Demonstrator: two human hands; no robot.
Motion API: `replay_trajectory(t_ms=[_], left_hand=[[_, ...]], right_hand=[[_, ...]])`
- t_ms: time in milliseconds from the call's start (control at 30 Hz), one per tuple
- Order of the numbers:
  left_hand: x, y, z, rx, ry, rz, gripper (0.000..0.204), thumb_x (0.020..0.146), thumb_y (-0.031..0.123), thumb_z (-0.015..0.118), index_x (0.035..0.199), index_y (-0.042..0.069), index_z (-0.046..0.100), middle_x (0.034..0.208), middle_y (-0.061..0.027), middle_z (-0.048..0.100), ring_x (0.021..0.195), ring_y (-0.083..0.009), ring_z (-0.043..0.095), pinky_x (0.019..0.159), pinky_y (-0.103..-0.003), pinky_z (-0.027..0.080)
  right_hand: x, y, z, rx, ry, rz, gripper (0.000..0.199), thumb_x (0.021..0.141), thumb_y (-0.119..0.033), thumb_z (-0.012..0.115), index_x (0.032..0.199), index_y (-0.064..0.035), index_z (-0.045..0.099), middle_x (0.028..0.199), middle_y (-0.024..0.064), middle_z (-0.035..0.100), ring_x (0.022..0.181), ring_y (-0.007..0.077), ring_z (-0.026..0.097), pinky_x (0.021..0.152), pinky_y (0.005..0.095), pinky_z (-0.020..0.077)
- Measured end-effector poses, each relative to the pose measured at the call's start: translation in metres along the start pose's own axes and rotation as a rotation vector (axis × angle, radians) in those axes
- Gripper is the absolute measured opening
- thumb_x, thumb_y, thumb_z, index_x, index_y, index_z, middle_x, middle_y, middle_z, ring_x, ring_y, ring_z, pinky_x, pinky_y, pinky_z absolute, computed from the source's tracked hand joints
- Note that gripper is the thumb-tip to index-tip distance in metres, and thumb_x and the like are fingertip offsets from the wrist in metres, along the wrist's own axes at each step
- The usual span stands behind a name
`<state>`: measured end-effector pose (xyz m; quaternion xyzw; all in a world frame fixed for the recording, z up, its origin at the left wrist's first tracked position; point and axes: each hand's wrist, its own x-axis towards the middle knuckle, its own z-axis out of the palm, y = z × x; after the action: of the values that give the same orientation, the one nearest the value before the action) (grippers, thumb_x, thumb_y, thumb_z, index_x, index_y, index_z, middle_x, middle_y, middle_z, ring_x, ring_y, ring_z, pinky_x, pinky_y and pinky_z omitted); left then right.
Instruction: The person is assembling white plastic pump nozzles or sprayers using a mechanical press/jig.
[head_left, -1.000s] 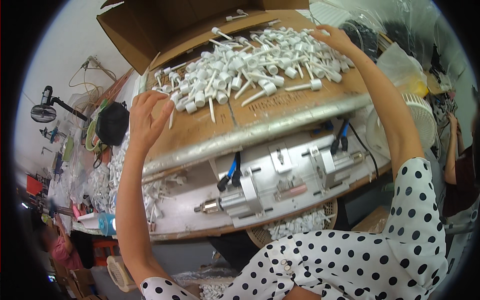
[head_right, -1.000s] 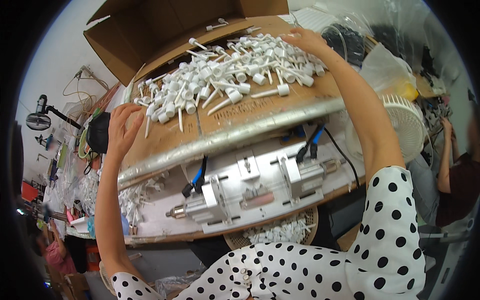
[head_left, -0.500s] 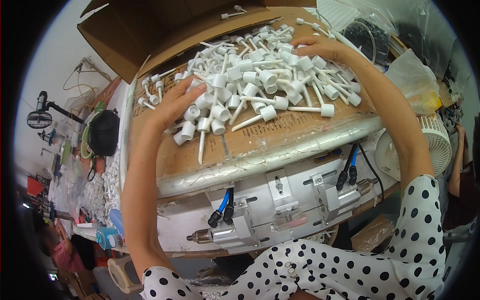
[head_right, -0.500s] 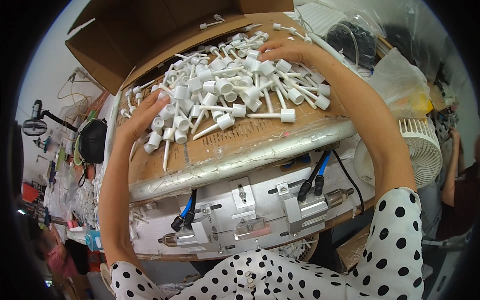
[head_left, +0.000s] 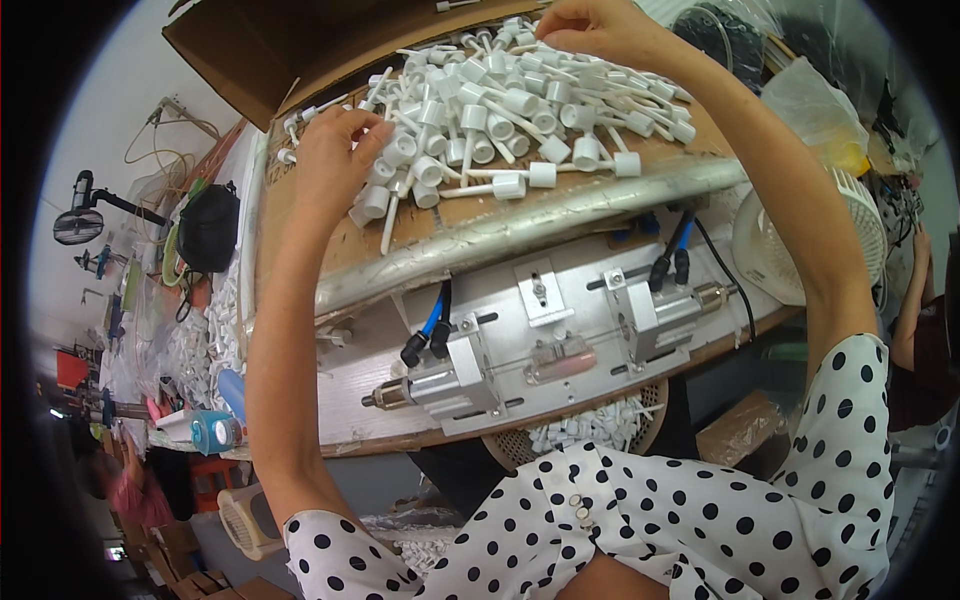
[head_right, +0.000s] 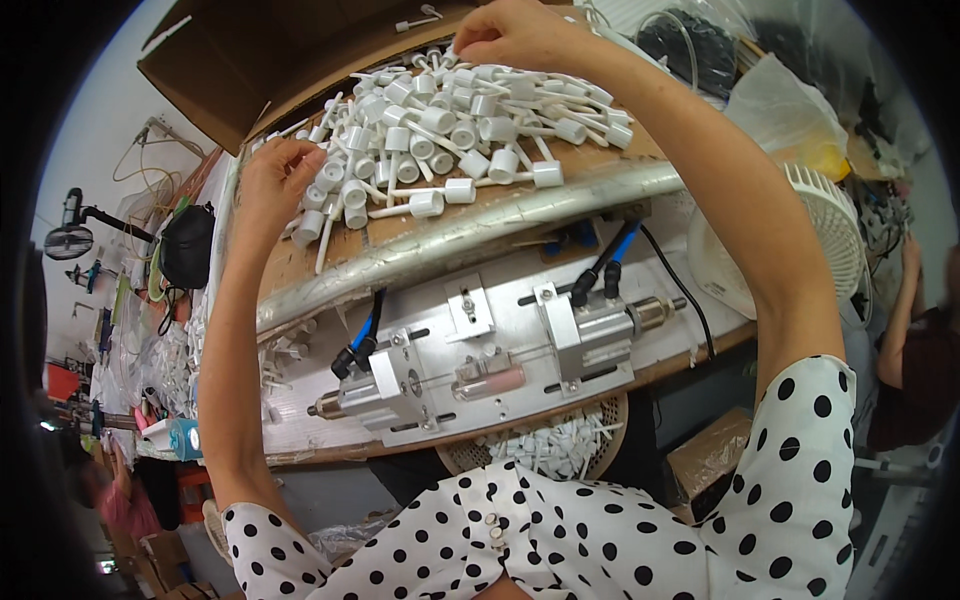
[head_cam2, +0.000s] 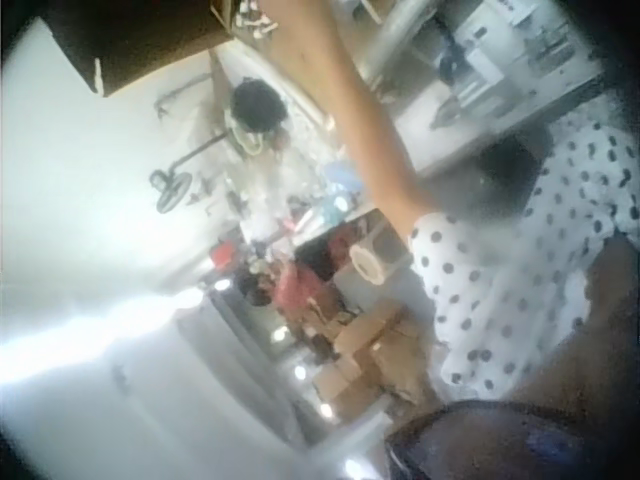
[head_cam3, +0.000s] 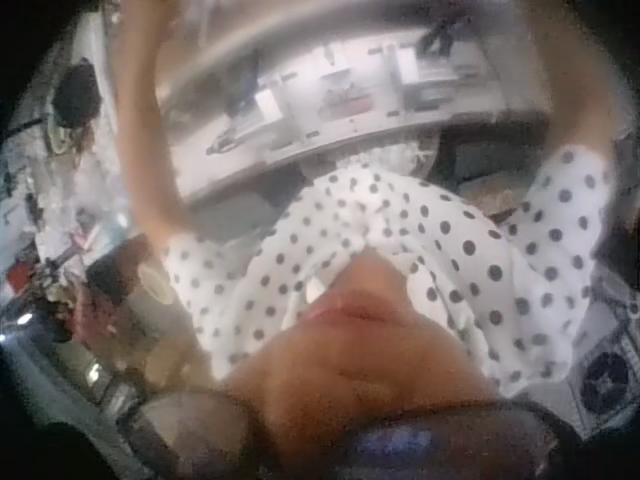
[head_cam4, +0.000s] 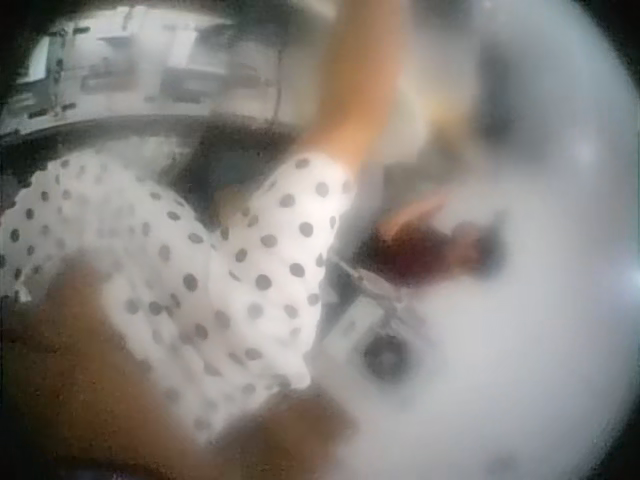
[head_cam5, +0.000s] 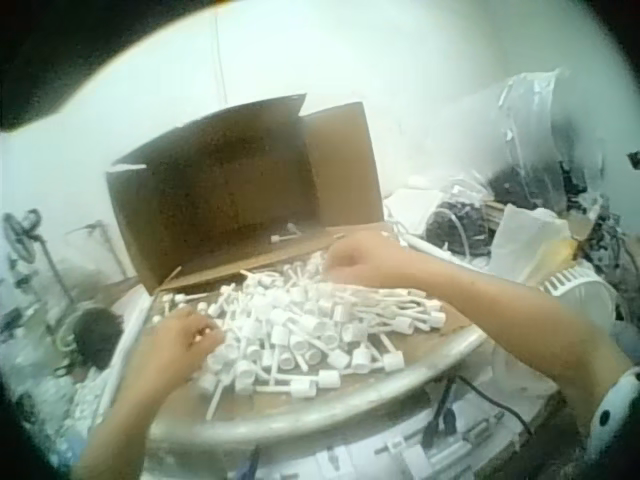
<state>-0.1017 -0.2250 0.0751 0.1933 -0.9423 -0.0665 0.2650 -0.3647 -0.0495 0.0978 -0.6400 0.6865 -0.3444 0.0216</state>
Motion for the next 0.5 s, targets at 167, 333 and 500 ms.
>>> replay_trajectory(t_ms=[167,333,500], left_hand=[[0.000,-0.009,-0.006,-0.171,-0.109,0.029,0.016,0.073,0.013,0.062,0.086,0.005,0.066,0.076,-0.0135,0.058,0.071,-0.0242,0.058,0.065,-0.035,0.046],[0.000,0.001,-0.018,-0.010,-0.260,0.011,0.022,0.071,0.008,0.059,0.093,0.002,0.061,0.070,-0.0052,0.054,0.065,-0.0125,0.050,0.061,-0.027,0.042],[-0.013,-0.020,-0.025,-0.028,-0.104,0.150,0.016,0.073,0.014,0.060,0.084,0.002,0.056,0.075,-0.0058,0.055,0.070,-0.0142,0.053,0.062,-0.027,0.043]], right_hand=[[-0.052,-0.078,-0.003,-0.185,-0.435,-0.035,0.011,0.075,-0.009,0.059,0.084,-0.0018,0.060,0.079,0.0083,0.061,0.074,0.0171,0.059,0.067,0.0300,0.0463],[-0.083,-0.059,0.031,-0.453,-0.162,-0.161,0.014,0.073,-0.005,0.057,0.087,-0.0032,0.060,0.084,0.0117,0.061,0.076,0.0221,0.058,0.068,0.0327,0.0462],[-0.089,-0.067,0.013,-0.043,-0.151,-0.067,0.019,0.079,-0.010,0.057,0.096,-0.0023,0.060,0.086,0.0066,0.061,0.080,0.0143,0.056,0.070,0.0278,0.0456]])
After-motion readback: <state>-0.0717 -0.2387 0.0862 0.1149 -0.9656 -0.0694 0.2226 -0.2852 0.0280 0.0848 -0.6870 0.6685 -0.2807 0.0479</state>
